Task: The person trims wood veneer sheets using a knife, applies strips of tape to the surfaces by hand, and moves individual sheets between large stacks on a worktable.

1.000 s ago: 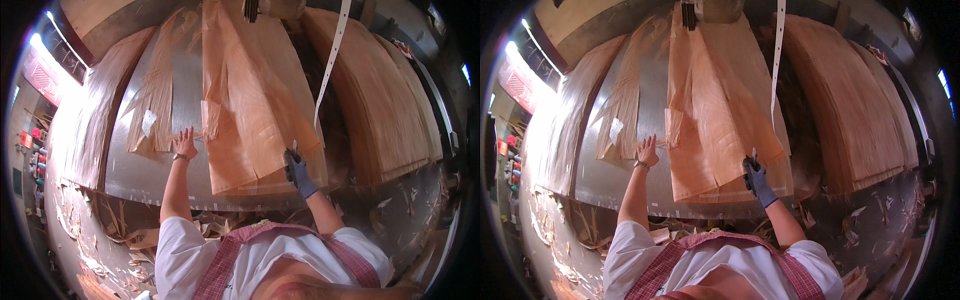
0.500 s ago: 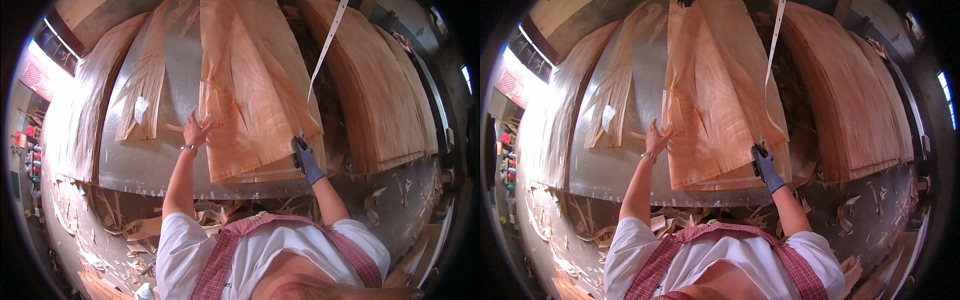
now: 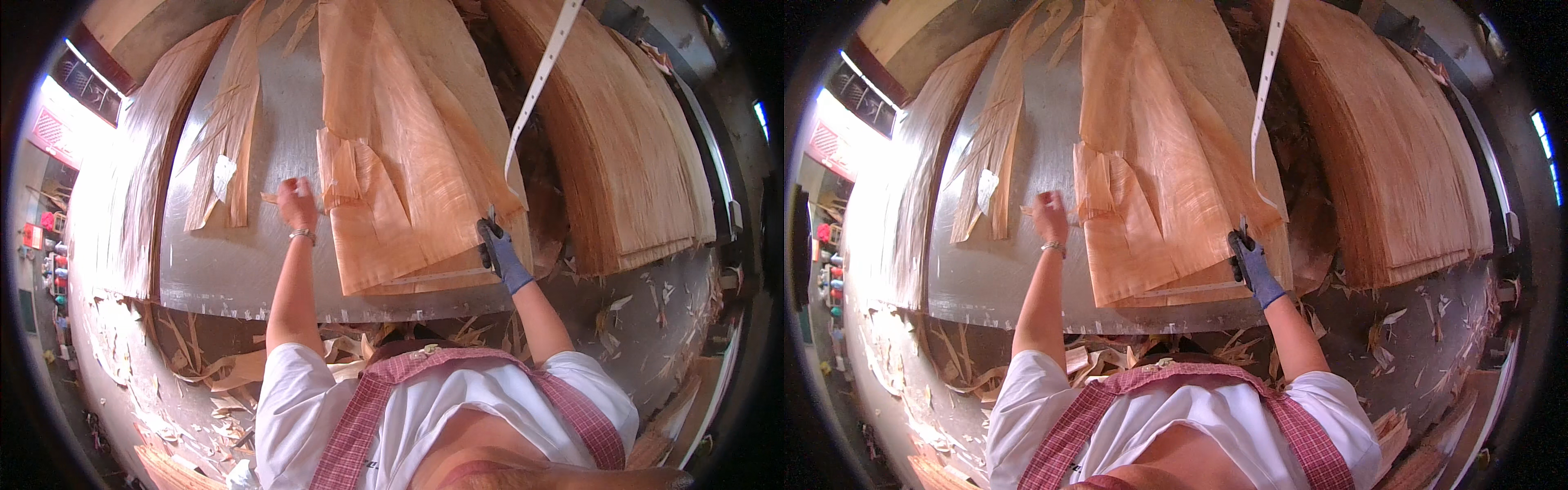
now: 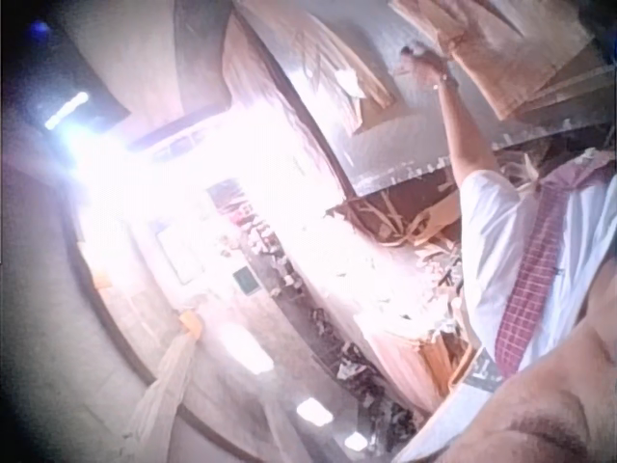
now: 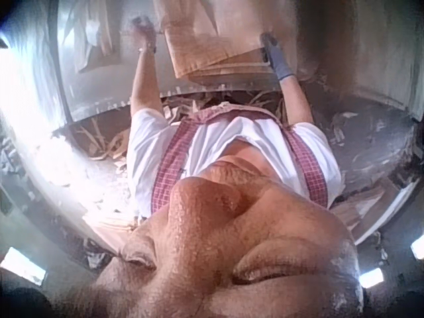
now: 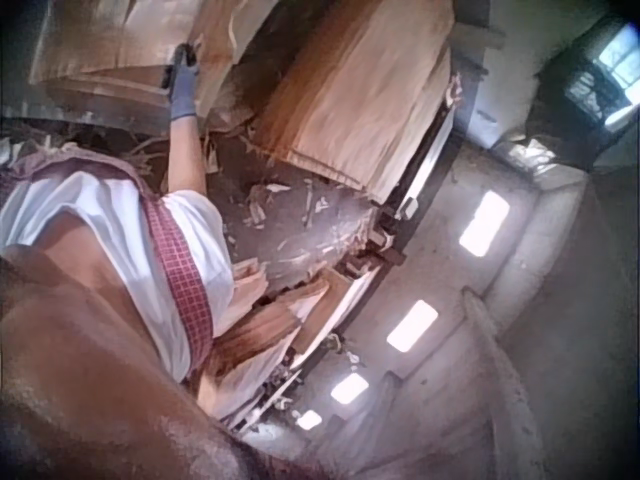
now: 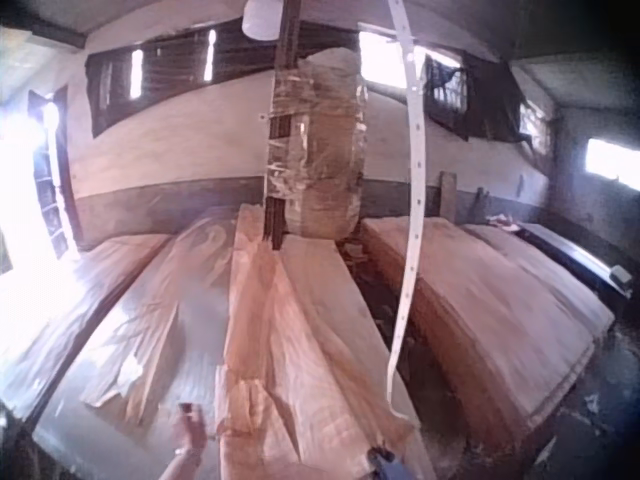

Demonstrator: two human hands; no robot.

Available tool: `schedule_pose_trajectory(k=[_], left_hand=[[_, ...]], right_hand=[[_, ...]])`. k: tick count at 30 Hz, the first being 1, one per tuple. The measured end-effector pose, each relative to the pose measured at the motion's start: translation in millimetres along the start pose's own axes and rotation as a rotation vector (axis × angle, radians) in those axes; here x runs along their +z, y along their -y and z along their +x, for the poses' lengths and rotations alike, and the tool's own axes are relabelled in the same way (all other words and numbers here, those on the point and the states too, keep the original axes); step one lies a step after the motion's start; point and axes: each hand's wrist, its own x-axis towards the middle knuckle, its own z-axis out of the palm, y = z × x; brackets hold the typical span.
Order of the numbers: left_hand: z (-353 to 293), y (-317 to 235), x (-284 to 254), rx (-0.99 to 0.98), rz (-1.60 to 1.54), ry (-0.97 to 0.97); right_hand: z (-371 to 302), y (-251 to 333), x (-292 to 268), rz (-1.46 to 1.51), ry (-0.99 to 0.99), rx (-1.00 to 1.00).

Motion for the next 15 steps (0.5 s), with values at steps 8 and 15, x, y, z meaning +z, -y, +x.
schedule_pose_trajectory(k=[8, 15], left_hand=[[-7, -43, 42, 0.014, 0.115, 0.3], [63, 59, -43, -0.649, -0.427, 0.102]], right_hand=[[-6, 6, 3, -0.068, 0.008, 0.0], [4, 9, 10, -0.043, 0.073, -0.003]])
